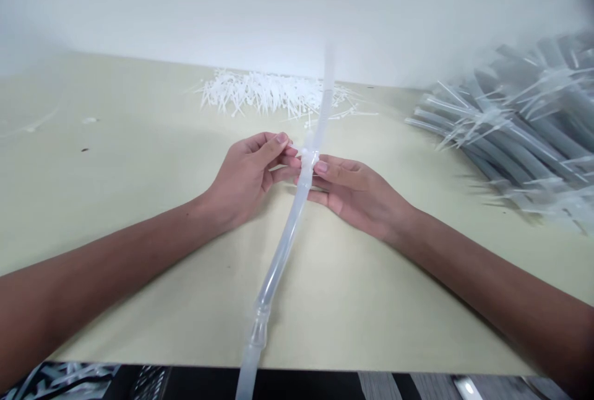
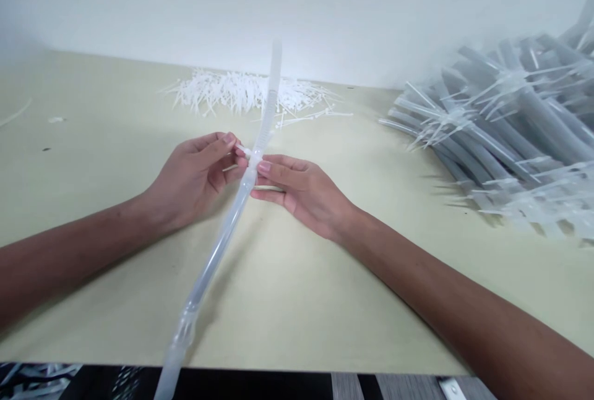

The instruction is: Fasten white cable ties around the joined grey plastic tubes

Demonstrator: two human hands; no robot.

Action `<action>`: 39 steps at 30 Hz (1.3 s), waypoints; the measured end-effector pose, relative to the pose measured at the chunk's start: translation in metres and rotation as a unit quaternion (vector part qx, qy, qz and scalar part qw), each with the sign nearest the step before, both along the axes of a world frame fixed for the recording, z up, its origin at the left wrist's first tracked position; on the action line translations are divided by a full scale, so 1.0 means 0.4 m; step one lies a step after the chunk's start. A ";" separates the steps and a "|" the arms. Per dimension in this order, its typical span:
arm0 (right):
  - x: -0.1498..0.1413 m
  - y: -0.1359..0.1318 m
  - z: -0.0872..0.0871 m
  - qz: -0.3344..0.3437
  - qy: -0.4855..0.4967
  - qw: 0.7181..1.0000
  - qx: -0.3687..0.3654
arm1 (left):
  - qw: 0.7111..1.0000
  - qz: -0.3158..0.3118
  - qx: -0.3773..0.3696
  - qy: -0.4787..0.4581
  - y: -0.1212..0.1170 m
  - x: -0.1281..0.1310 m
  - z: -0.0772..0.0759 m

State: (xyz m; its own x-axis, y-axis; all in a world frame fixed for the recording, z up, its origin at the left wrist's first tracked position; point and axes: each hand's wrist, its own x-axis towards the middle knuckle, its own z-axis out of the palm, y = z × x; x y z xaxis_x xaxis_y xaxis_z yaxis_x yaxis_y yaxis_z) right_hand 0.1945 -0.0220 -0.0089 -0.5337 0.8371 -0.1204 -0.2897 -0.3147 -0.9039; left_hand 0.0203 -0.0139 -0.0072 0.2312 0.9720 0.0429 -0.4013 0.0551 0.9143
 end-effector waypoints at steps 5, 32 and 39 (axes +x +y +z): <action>0.003 0.002 0.002 -0.043 -0.002 0.999 0.026 | 0.995 0.043 0.064 0.064 -0.001 -0.004 0.001; 0.024 0.010 0.013 -0.030 0.020 0.998 -0.042 | 0.976 0.060 0.096 0.185 -0.012 -0.011 -0.001; 0.024 0.015 0.011 -0.052 -0.026 0.998 -0.028 | 0.969 0.064 0.105 0.215 -0.010 -0.011 0.002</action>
